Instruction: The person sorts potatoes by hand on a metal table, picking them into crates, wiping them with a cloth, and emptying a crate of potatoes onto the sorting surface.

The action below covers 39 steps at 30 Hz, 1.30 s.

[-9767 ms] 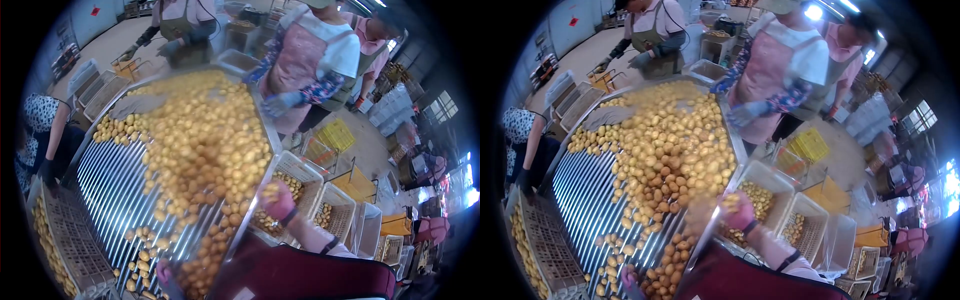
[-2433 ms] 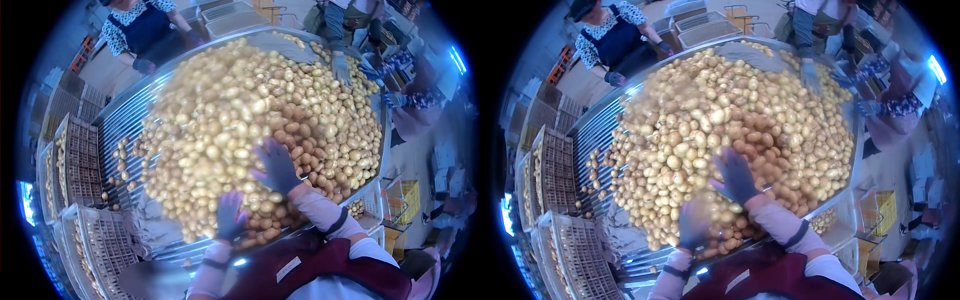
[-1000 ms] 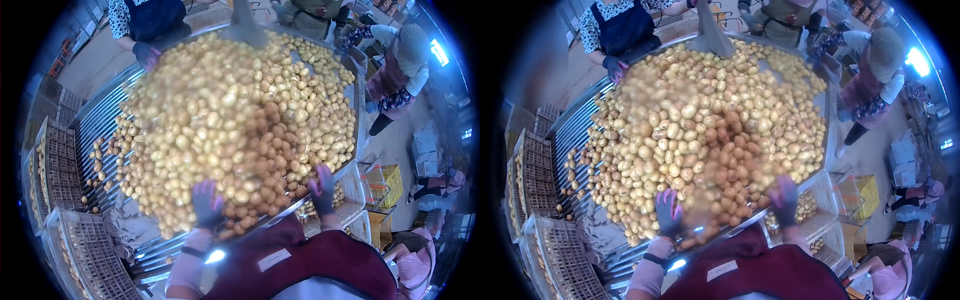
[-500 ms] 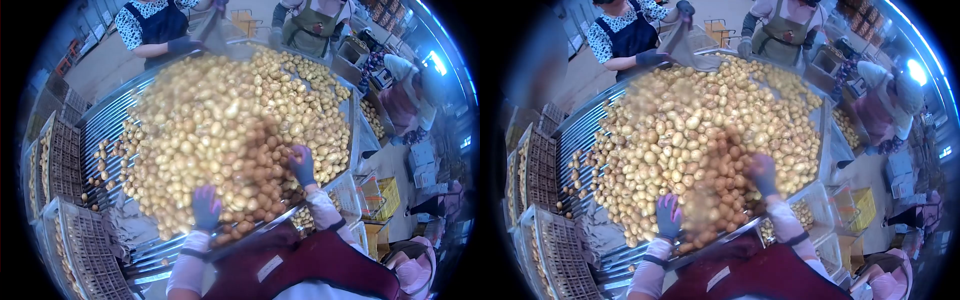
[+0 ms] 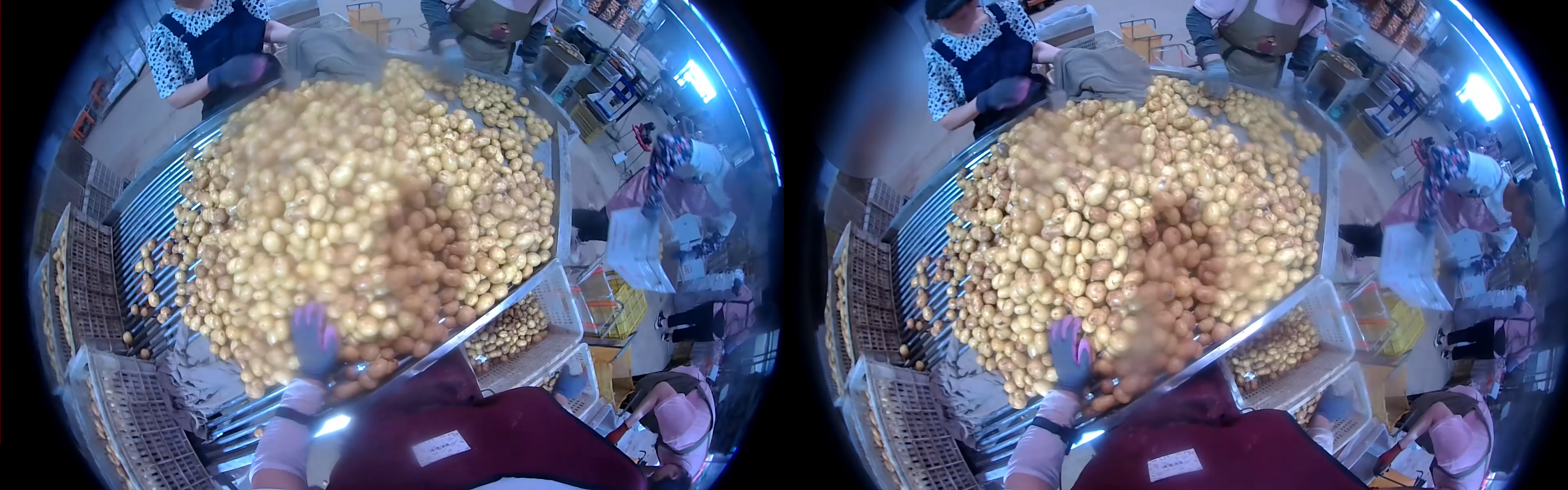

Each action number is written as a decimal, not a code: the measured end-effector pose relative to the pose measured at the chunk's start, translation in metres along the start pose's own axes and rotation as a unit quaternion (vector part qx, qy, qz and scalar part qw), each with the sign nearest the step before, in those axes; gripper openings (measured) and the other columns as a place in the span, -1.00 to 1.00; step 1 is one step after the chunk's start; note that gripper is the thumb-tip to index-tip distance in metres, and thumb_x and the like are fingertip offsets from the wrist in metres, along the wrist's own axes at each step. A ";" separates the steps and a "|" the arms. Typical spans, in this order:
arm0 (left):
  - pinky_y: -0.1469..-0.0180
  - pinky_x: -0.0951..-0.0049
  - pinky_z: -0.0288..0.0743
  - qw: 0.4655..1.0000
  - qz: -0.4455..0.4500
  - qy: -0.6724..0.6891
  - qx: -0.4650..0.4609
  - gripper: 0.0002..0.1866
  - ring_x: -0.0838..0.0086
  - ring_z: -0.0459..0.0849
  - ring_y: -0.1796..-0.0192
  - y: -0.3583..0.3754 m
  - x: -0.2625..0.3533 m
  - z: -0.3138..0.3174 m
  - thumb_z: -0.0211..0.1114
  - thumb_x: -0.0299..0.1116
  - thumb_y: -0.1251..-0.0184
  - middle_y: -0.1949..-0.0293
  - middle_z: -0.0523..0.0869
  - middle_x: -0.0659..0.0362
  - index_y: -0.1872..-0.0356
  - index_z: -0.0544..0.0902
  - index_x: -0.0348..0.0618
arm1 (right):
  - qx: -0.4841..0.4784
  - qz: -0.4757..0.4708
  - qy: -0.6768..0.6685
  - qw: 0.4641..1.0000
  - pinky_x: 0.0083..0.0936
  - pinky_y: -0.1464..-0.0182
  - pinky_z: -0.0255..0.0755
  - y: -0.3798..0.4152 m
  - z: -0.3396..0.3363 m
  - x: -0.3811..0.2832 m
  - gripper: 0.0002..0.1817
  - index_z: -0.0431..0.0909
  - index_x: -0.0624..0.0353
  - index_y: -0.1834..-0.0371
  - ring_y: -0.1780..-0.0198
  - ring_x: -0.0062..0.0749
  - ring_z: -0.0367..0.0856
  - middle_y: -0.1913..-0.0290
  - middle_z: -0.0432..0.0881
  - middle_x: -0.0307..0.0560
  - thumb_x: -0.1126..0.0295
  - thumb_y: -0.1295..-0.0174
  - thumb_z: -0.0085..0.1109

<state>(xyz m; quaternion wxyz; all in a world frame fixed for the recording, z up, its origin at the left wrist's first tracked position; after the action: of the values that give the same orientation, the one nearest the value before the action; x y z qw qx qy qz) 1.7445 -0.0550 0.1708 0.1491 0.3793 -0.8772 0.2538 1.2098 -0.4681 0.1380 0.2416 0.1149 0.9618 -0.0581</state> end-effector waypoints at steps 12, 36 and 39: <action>-0.51 -0.09 0.13 0.995 -0.053 0.072 0.038 -0.41 -0.08 0.36 -0.42 -0.002 0.003 -0.013 0.29 -0.27 -0.31 -0.31 0.49 -0.10 -0.35 0.45 -0.21 | -0.199 -0.544 0.037 0.814 0.05 -0.14 0.46 0.163 0.177 -0.420 -0.43 0.41 0.07 -0.26 -0.13 0.22 0.51 -0.18 0.43 0.20 0.29 -0.15 0.33; 0.20 0.09 0.64 0.977 0.094 -0.028 -0.188 -0.77 0.06 0.75 0.21 -0.087 0.060 0.030 0.21 -0.20 -0.30 -0.13 0.61 -0.06 0.10 0.70 0.06 | -0.727 0.101 -0.536 0.416 -0.61 0.12 0.54 0.211 0.130 -0.346 -0.53 0.35 0.22 -0.40 0.04 -0.42 0.60 -0.15 0.59 0.02 0.30 -0.48 -0.02; 0.21 0.10 0.62 0.977 0.034 0.012 -0.211 -0.79 0.04 0.75 0.21 -0.080 0.043 0.045 0.24 -0.16 -0.32 -0.08 0.63 -0.03 0.13 0.68 0.04 | -0.768 0.179 -0.532 0.307 -0.62 0.09 0.56 0.232 0.122 -0.335 -0.55 0.38 0.28 -0.36 -0.01 -0.36 0.62 -0.08 0.60 0.03 0.32 -0.48 -0.02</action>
<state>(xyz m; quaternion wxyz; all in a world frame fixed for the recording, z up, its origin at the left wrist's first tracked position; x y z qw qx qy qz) 1.7719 -0.1524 0.1795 0.2272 0.3058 -0.9218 0.0719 1.6101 -0.3291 0.1781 0.6846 -0.0088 0.1911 0.7033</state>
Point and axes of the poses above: each hand's wrist, its own y-axis away from the middle knuckle, its own z-axis out of the palm, x = y × z, the point moved 6 cm from there along -y, towards the middle knuckle
